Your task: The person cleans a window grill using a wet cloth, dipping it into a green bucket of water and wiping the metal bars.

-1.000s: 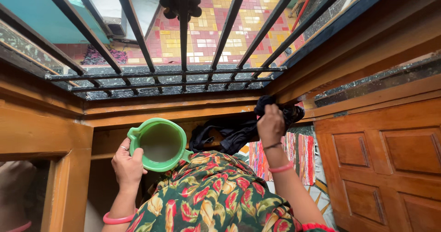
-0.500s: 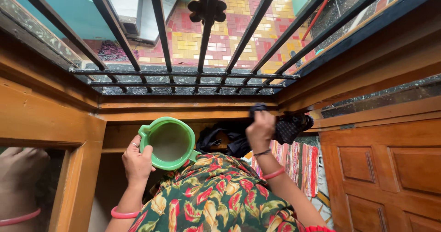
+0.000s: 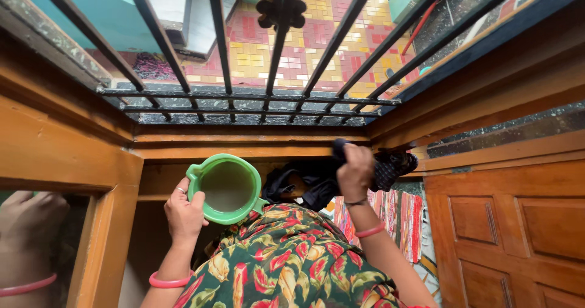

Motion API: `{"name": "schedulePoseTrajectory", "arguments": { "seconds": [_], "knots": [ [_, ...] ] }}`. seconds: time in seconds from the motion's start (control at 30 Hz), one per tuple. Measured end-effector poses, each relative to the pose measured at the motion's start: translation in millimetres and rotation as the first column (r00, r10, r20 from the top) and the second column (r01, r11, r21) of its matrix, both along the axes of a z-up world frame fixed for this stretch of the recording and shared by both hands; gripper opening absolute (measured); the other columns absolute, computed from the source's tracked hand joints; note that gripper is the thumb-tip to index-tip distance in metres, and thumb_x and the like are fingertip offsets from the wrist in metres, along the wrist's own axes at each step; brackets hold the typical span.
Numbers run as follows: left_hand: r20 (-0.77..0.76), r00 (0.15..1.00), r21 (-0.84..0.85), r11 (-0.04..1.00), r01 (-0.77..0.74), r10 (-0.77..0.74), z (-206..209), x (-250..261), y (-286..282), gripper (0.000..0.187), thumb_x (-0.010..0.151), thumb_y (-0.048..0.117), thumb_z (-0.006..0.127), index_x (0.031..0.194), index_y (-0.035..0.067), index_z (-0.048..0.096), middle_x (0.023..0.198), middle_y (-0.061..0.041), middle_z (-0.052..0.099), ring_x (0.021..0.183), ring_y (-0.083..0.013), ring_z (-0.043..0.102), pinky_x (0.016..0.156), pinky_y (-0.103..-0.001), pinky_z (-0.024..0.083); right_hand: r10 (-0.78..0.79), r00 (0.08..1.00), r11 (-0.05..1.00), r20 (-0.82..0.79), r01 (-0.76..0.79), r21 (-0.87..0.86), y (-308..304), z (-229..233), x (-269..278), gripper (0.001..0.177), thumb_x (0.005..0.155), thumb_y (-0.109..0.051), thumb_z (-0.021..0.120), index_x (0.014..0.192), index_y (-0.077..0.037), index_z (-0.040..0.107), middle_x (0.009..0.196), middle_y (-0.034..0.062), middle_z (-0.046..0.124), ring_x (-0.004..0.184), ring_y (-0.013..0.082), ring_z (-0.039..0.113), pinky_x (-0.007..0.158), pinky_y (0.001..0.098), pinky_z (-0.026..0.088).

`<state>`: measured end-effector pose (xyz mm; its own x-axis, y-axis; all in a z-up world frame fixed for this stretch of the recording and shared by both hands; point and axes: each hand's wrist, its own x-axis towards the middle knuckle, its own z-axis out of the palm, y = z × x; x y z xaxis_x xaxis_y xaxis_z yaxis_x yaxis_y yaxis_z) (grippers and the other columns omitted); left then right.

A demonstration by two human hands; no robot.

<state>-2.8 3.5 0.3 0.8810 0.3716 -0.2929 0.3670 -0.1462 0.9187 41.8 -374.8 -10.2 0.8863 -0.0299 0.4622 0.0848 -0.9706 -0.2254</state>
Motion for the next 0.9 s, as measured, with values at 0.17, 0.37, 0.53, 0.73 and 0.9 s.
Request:
{"name": "schedulePoseTrajectory", "arguments": {
  "seconds": [0.17,0.37,0.53,0.73,0.9],
  "knots": [
    [-0.016,1.0,-0.005,1.0,-0.002,0.002,4,0,0,0.05,0.082,0.007,0.055,0.131,0.007,0.067,0.065,-0.008,0.068,0.039,-0.0155,0.059,0.037,-0.031,0.05,-0.081,0.992,0.994,0.101,0.073,0.075,5,-26,-3,0.038,0.067,0.009,0.057,0.103,0.001,0.069,0.115,0.0178,0.069,0.114,0.0399,0.058,0.102,0.0479,0.046],
    [-0.017,1.0,-0.035,0.999,0.001,-0.001,10,-1,1,0.049,0.082,0.006,0.053,0.129,0.008,0.07,0.066,-0.007,0.07,0.039,-0.0154,0.061,0.037,-0.03,0.05,0.286,0.954,0.949,0.089,-0.295,0.112,96,-12,1,0.044,0.066,0.012,0.057,0.105,0.0,0.07,0.114,0.0167,0.071,0.116,0.038,0.061,0.106,0.0491,0.048],
    [-0.004,1.0,-0.035,0.999,-0.001,0.001,14,-2,1,0.05,0.082,0.006,0.054,0.129,0.008,0.069,0.067,-0.008,0.07,0.038,-0.016,0.06,0.037,-0.031,0.05,0.624,0.781,0.695,0.0,-0.556,0.456,131,12,25,0.048,0.07,0.013,0.055,0.112,-0.005,0.072,0.115,0.0143,0.073,0.113,0.0368,0.066,0.1,0.0413,0.053],
    [-0.022,1.0,-0.047,0.999,-0.011,0.01,12,-2,2,0.049,0.082,0.007,0.055,0.128,0.008,0.069,0.067,-0.007,0.071,0.038,-0.0157,0.061,0.037,-0.031,0.051,0.285,0.951,0.738,0.118,-0.296,0.606,42,18,20,0.055,0.07,0.015,0.042,0.117,-0.003,0.064,0.119,0.0167,0.068,0.113,0.0328,0.067,0.105,0.0404,0.051],
    [-0.036,0.999,-0.05,0.999,0.002,-0.004,8,-1,4,0.049,0.082,0.007,0.055,0.129,0.007,0.068,0.067,-0.008,0.071,0.038,-0.0162,0.06,0.038,-0.03,0.051,-0.057,0.998,0.937,-0.028,0.063,0.343,-21,30,19,0.04,0.08,0.007,0.061,0.118,-0.003,0.058,0.122,0.0171,0.063,0.111,0.0313,0.066,0.088,0.0403,0.058]
  ]
}}
